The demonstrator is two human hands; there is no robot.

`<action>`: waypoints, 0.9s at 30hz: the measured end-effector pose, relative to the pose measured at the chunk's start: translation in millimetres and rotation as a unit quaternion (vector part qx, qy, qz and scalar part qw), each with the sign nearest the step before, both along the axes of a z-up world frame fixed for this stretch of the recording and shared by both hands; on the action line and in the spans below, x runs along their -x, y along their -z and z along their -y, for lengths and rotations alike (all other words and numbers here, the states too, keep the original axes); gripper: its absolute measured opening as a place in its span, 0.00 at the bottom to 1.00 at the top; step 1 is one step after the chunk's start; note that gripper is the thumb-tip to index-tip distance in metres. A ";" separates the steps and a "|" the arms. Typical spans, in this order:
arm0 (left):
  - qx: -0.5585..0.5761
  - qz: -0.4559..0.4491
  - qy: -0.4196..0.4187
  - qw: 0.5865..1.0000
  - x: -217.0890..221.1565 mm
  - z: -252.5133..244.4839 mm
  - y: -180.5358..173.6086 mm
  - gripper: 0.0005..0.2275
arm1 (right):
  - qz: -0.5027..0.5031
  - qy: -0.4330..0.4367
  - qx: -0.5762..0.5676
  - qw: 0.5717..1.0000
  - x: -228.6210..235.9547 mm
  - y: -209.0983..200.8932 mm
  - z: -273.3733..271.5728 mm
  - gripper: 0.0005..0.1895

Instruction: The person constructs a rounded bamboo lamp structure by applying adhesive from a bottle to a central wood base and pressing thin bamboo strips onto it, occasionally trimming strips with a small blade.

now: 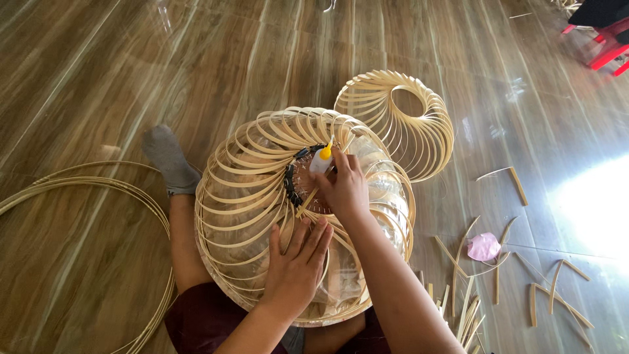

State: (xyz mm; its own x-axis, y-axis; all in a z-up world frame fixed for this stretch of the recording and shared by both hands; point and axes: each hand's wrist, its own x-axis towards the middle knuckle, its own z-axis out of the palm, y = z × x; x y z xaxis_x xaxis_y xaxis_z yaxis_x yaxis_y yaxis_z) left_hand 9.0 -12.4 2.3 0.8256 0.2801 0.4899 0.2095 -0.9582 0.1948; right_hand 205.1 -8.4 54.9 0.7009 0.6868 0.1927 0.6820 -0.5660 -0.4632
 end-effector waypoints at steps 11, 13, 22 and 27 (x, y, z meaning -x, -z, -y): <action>0.016 -0.030 0.003 0.999 0.4 -0.3 2.1 0.29 | -0.343 -0.049 -0.295 0.890 -19.7 3.1 52.0 0.21; 0.021 -0.031 0.007 0.999 0.5 -1.2 2.3 0.29 | -0.375 -0.054 -0.296 0.877 -21.4 4.5 79.0 0.20; 0.004 0.005 0.001 1.000 1.2 -0.1 3.0 0.27 | -0.410 -0.018 -0.267 0.872 -6.8 6.3 154.3 0.22; -0.003 0.006 0.003 1.000 1.0 -0.6 -0.9 0.27 | -0.432 -0.016 -0.282 0.857 4.5 10.8 164.5 0.24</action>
State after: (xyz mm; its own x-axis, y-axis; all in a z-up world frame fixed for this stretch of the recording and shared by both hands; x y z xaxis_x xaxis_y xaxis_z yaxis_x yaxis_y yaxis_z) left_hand 8.0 -11.8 3.2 0.8213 0.2725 0.5012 0.2021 -0.9605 0.1910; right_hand 200.6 -172.9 44.1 0.7314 0.6772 -0.0806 -0.0412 -0.0740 -0.9964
